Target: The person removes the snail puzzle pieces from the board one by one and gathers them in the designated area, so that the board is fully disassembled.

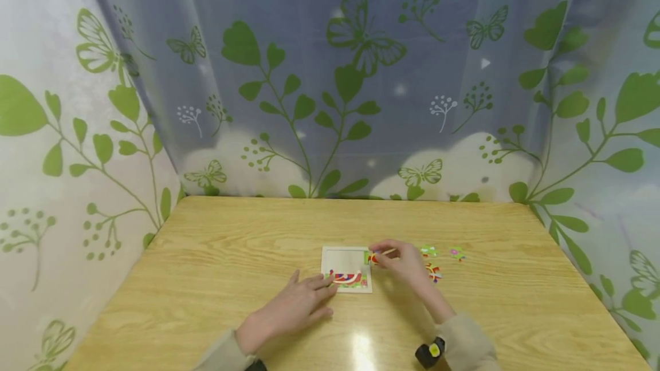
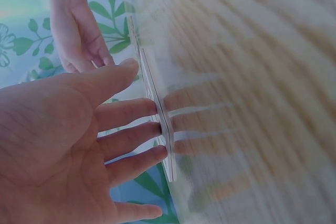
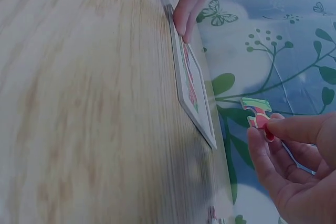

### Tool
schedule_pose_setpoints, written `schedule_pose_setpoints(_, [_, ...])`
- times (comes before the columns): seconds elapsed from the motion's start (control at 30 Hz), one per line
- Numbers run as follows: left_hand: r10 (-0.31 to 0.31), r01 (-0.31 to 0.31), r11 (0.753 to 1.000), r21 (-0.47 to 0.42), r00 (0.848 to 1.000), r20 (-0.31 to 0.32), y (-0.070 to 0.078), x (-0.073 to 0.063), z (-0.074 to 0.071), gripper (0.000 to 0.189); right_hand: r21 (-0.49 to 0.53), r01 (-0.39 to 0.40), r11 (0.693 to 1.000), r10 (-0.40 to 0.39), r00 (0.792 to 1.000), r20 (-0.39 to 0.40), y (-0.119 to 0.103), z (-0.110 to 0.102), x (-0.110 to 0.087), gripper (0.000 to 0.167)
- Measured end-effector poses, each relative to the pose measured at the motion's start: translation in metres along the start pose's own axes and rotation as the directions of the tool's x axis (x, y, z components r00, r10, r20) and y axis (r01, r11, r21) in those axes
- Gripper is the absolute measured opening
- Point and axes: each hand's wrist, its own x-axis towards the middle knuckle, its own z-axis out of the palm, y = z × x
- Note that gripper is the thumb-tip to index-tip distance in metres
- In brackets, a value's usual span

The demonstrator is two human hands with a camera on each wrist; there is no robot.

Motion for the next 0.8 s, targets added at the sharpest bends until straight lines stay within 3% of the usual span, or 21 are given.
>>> schedule_pose_setpoints(0.2, [0.008,-0.008,1.000,0.010,1.000,-0.005,-0.001,0.001,0.001,0.052,0.003,-0.034,0.999,0.034,0.999,-0.016,0.004,-0.013,-0.009,0.022])
schedule_pose_setpoints(0.5, [0.007,-0.007,1.000,-0.006,1.000,0.004,-0.001,0.001,0.000,0.052,-0.092,-0.062,0.994,0.059,0.998,-0.035,0.015,-0.042,-0.026,0.026])
schedule_pose_setpoints(0.8, [0.006,-0.006,1.000,-0.018,1.000,0.007,-0.003,0.002,0.001,0.052,-0.129,-0.096,0.987,0.083,0.991,-0.100,0.030,-0.071,-0.039,0.028])
